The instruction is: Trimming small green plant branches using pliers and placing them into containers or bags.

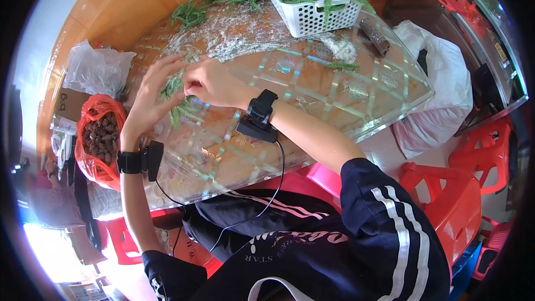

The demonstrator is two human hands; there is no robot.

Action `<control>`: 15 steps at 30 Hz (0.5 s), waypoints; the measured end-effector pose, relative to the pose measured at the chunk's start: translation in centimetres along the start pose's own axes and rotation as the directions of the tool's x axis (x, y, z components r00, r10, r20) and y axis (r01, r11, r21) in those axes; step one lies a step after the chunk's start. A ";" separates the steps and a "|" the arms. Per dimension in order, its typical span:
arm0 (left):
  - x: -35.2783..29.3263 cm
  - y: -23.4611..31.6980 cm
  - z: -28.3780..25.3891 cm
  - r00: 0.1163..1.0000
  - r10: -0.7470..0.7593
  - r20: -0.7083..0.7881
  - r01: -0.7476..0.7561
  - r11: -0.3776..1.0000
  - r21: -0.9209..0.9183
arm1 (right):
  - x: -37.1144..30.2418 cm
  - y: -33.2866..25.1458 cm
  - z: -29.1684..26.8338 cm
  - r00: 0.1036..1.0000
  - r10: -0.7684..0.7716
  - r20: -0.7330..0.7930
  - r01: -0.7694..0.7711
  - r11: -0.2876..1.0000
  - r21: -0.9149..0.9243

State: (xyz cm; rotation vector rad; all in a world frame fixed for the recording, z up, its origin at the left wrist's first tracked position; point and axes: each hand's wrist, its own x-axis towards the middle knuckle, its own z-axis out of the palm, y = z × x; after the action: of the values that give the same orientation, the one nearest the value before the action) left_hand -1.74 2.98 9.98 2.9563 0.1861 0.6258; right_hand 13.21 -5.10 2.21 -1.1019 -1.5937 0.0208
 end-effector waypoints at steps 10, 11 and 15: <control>0.5 0.2 3.3 0.998 -0.010 -0.056 0.017 0.993 0.117 | -0.3 0.0 -0.3 0.932 0.352 -0.084 -0.324 0.915 0.238; 0.7 0.9 4.0 0.992 0.047 -0.120 -0.008 0.951 0.309 | -0.2 0.0 -0.2 0.865 0.498 -0.056 -0.454 0.826 0.335; 1.8 2.7 4.0 0.964 0.188 -0.189 -0.055 0.835 0.547 | -0.4 2.2 -0.1 0.844 0.532 -0.075 -0.404 0.720 0.565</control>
State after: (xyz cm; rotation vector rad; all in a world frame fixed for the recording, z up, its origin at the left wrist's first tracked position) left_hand 1.80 0.28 7.41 3.4416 0.2258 1.1124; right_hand 14.68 -4.19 0.74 -0.9900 -0.9617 0.6256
